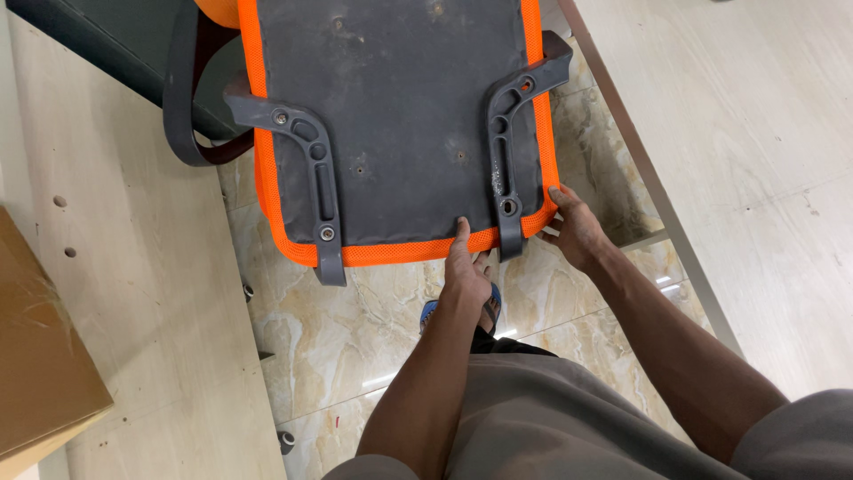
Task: The person attaches a black plastic bracket to the underside of an orange office chair seat using a screwdriver and screws. They then position and secure a second bracket on the opposite side, aligning holes and tightening fasteners to complete the assembly.
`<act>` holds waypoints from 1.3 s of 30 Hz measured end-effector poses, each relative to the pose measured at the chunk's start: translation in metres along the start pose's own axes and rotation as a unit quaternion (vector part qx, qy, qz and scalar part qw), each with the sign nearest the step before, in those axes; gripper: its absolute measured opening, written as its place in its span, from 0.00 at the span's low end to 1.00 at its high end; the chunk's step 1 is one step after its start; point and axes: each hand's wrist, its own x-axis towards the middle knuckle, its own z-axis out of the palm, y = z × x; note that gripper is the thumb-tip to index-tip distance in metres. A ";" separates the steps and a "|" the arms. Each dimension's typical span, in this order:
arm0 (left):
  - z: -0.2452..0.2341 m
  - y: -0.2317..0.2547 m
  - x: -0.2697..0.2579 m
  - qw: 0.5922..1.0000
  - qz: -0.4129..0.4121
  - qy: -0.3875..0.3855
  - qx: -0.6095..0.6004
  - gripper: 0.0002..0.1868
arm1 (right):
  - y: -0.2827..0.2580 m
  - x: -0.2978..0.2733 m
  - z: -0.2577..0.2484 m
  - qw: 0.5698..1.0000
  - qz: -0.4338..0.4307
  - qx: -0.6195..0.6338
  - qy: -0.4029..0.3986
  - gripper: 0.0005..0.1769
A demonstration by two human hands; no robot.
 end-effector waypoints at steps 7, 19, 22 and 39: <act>-0.007 0.001 -0.003 0.999 0.001 0.012 -0.030 0.53 | 0.012 -0.005 0.004 0.999 0.005 0.036 0.002 0.31; 0.007 0.006 -0.004 0.998 -0.012 -0.042 -0.041 0.48 | 0.010 0.000 0.003 0.995 -0.041 0.088 0.032 0.26; 0.015 0.005 0.009 0.997 -0.016 -0.066 -0.048 0.47 | 0.005 0.005 -0.001 0.992 -0.068 0.102 0.037 0.25; 0.033 -0.004 0.032 0.994 -0.054 -0.066 -0.066 0.48 | 0.017 0.006 -0.014 0.987 -0.062 0.143 0.037 0.27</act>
